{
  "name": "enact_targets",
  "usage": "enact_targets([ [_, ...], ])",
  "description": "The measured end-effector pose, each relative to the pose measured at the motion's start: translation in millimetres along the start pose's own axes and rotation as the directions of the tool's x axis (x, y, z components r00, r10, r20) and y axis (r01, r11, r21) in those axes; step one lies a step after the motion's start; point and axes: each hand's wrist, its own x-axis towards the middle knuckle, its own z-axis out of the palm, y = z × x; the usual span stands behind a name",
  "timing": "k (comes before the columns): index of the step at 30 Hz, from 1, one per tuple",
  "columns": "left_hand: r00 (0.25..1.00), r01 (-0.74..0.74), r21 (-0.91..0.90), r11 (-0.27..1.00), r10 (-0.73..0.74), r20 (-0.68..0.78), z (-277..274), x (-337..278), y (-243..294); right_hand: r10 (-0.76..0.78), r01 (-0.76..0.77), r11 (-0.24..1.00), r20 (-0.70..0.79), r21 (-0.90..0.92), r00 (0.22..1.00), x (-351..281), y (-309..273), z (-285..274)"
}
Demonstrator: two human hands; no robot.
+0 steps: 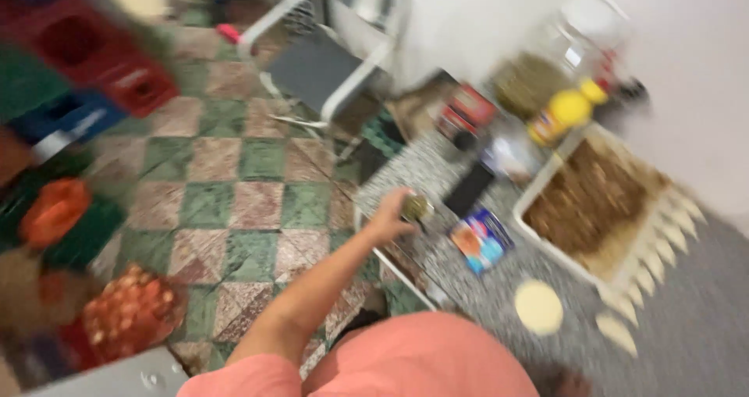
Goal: Assembling empanadas by placing meat filling onto dough circles and sealing the edges by hand.
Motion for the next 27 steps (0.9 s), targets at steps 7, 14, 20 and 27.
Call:
enact_targets([
  [7,0.997,-0.023,0.063,0.998,0.019,0.07,-6,11,11,0.063,-0.24,0.927,0.511,0.289,0.857,1,-80,-213],
  [14,0.987,0.122,0.027,0.992,-0.124,0.101,1,21,9,0.084,-0.275,0.92,0.545,0.279,0.834,5,-91,-247],
  [20,0.992,0.104,-0.163,0.981,-0.091,0.087,5,7,33,0.034,-0.307,0.885,0.61,0.349,0.792,10,-85,-270],
  [27,0.95,0.063,0.184,0.981,-0.002,-0.312,48,-83,-7,0.052,-0.325,0.776,0.458,0.541,0.887,32,-29,-236],
])
